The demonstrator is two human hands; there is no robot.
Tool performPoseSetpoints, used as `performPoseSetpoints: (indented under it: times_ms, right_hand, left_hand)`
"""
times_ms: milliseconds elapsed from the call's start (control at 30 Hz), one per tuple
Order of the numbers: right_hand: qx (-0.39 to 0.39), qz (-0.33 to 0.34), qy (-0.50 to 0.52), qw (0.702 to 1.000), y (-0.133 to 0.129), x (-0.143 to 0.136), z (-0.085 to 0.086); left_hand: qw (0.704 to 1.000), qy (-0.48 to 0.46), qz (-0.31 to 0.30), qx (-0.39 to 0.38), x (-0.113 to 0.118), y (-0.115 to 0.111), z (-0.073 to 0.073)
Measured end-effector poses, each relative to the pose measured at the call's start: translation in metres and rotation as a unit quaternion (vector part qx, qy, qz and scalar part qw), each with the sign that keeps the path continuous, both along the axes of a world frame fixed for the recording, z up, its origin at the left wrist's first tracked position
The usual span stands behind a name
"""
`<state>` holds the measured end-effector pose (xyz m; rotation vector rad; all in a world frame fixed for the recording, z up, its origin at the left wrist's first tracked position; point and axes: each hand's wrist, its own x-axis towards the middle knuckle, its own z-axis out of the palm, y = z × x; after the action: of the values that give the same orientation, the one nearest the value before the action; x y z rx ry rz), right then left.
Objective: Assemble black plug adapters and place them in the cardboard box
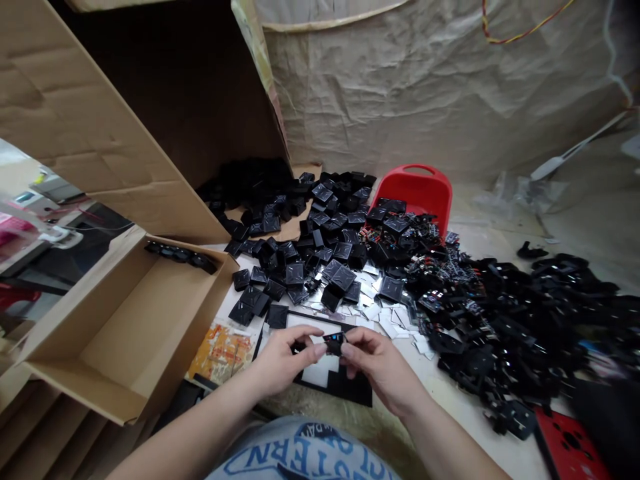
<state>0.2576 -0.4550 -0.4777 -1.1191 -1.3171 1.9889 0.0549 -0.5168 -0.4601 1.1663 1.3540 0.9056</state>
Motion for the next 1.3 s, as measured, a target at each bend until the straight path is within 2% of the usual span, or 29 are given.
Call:
performPoseSetpoints:
  times_ms: [33, 67, 100, 167, 233, 267, 300, 367, 467, 567, 633, 733, 867, 1100, 1300]
  right_hand:
    - [0.076, 0.005, -0.059, 0.995, 0.0, 0.006, -0.003]
    - [0.165, 0.02, -0.127, 0.978, 0.0, 0.011, -0.005]
    - [0.253, 0.047, -0.197, 0.946, -0.001, 0.016, -0.008]
    - [0.388, 0.123, -0.302, 0.862, -0.005, 0.023, -0.015]
    - [0.457, 0.191, -0.347, 0.797, -0.01, 0.026, -0.021]
    - [0.47, 0.209, -0.353, 0.781, -0.012, 0.027, -0.023]
    - [0.474, 0.211, -0.352, 0.779, -0.014, 0.028, -0.026]
    - [0.459, 0.179, -0.325, 0.807, -0.014, 0.03, -0.028]
    - [0.387, 0.085, -0.231, 0.889, -0.009, 0.033, -0.024]
    - [0.256, -0.015, -0.115, 0.96, -0.003, 0.029, -0.006]
    - [0.148, -0.071, -0.032, 0.986, -0.001, 0.023, 0.01]
    - [0.023, -0.124, 0.06, 0.99, -0.002, 0.009, 0.031]
    - [-0.025, -0.133, 0.108, 0.985, -0.007, -0.007, 0.042]
    - [0.029, -0.1, 0.078, 0.992, -0.013, -0.013, 0.033]
    - [0.093, -0.098, 0.031, 0.99, -0.015, -0.016, 0.041]
  left_hand:
    - [1.0, -0.007, 0.0, -0.013, -0.002, 0.0, -0.003]
    - [1.0, -0.018, -0.005, -0.022, -0.004, -0.001, -0.006]
    - [0.999, -0.027, -0.015, -0.026, -0.006, -0.001, -0.007]
    - [0.999, -0.017, -0.034, -0.032, -0.008, 0.001, -0.007]
    - [0.998, 0.041, -0.021, -0.038, -0.007, 0.003, -0.003]
    - [0.997, 0.071, -0.008, -0.034, -0.005, 0.005, 0.0]
    - [0.995, 0.092, 0.007, -0.022, -0.003, 0.006, 0.002]
    - [0.995, 0.093, 0.03, 0.012, 0.002, 0.008, 0.006]
    - [0.997, 0.055, 0.048, 0.033, 0.008, 0.007, 0.008]
    - [0.997, 0.07, 0.028, 0.035, 0.009, 0.005, 0.01]
    - [0.996, 0.075, -0.016, 0.046, 0.009, 0.004, 0.013]
    - [0.99, 0.102, -0.044, 0.084, 0.012, 0.006, 0.016]
    - [0.971, 0.172, -0.015, 0.162, 0.018, 0.005, 0.013]
    - [0.956, 0.216, -0.009, 0.199, 0.02, 0.002, 0.008]
    - [0.955, 0.216, 0.008, 0.205, 0.023, 0.001, 0.007]
